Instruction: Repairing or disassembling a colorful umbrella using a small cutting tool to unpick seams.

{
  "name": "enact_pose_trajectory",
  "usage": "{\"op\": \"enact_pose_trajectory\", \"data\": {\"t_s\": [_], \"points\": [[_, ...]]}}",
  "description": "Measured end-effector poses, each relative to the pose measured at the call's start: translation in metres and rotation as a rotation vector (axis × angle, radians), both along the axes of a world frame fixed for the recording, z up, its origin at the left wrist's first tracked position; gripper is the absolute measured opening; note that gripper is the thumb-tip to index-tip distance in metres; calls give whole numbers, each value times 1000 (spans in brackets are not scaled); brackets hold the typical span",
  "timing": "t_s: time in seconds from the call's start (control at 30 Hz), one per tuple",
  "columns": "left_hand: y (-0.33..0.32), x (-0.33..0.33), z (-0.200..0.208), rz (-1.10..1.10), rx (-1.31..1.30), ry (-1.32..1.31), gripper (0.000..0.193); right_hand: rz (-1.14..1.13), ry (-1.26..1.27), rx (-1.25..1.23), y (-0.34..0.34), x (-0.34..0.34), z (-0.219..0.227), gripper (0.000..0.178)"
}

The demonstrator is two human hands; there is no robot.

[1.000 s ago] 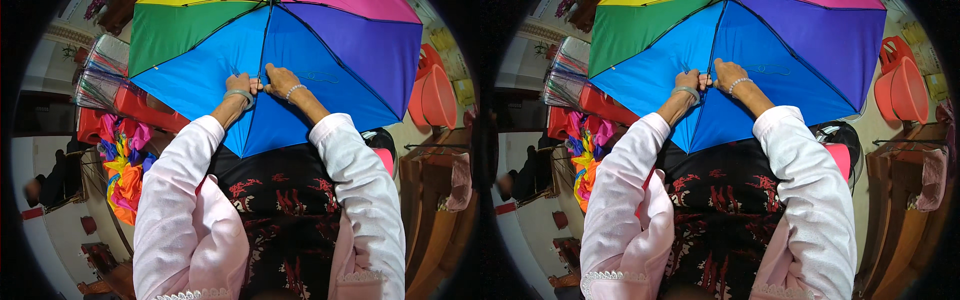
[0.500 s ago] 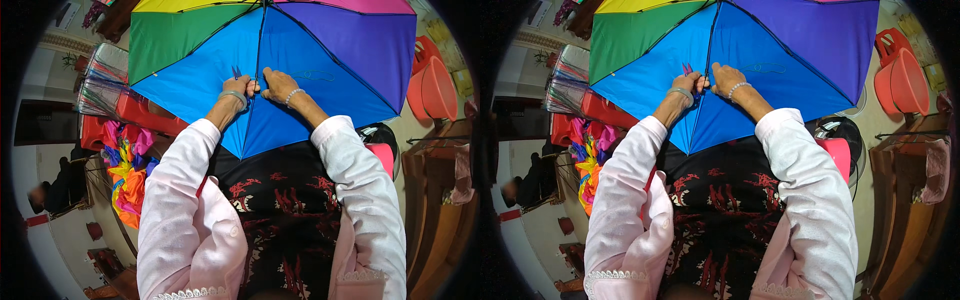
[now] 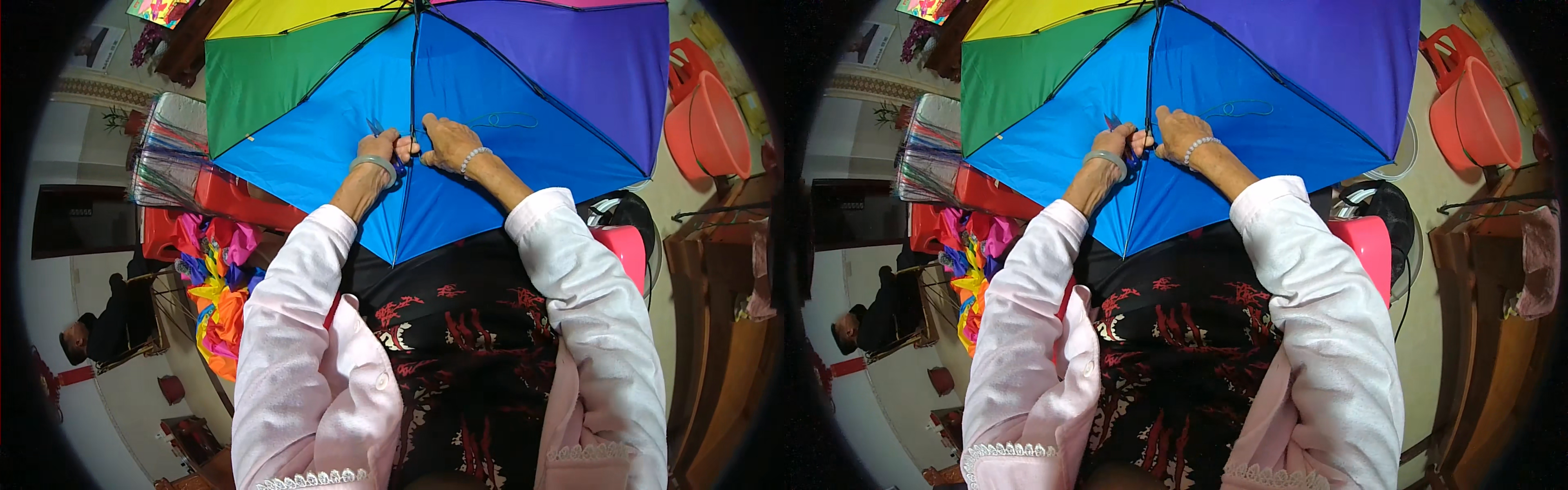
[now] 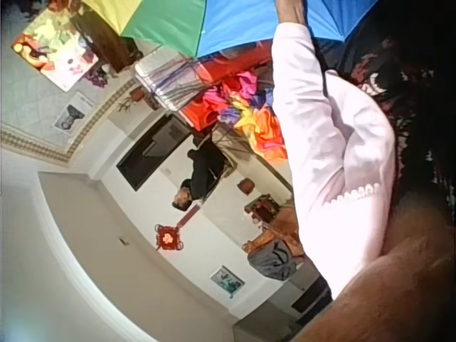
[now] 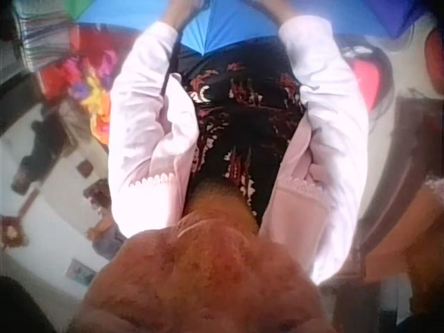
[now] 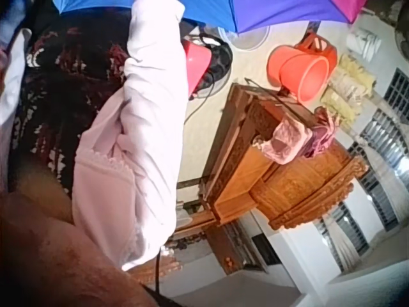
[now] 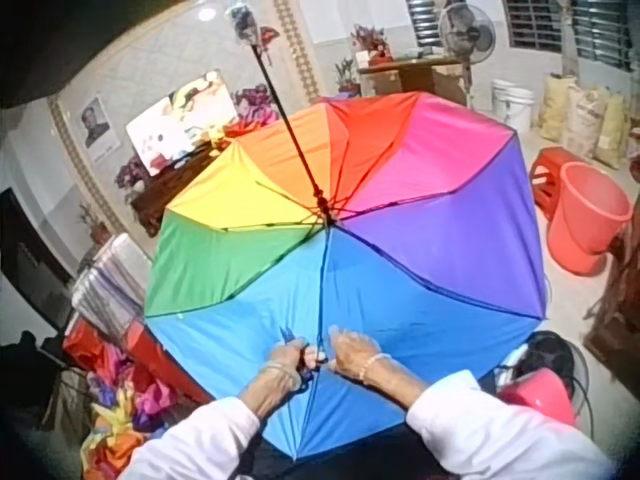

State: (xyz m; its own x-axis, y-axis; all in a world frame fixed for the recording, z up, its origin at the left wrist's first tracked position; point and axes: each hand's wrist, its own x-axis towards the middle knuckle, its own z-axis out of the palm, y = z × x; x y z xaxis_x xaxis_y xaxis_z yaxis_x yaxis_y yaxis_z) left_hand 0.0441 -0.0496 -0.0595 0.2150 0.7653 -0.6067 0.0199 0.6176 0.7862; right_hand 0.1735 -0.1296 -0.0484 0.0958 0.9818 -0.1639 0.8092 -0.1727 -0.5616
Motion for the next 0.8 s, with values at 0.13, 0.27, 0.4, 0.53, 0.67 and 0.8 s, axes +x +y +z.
{"op": "enact_pose_trajectory", "data": {"t_s": [0.13,0.27,0.4,0.53,0.67,0.8], "points": [[2,-1,-1,-35,-18,20,19,-5,20,58,0,0,-5,44],[8,-5,-5,-45,-38,5,17,-1,17,35,0,-1,-2,46],[8,-4,-6,-64,-12,21,17,-9,14,33,0,0,-3,47],[5,-2,-6,-54,-20,10,16,-17,23,28,-1,1,-4,47],[4,-1,-5,-99,32,52,22,-8,25,53,-1,1,-4,48],[10,-7,-1,-298,29,6,24,-36,27,55,-1,-1,-2,50]]}}
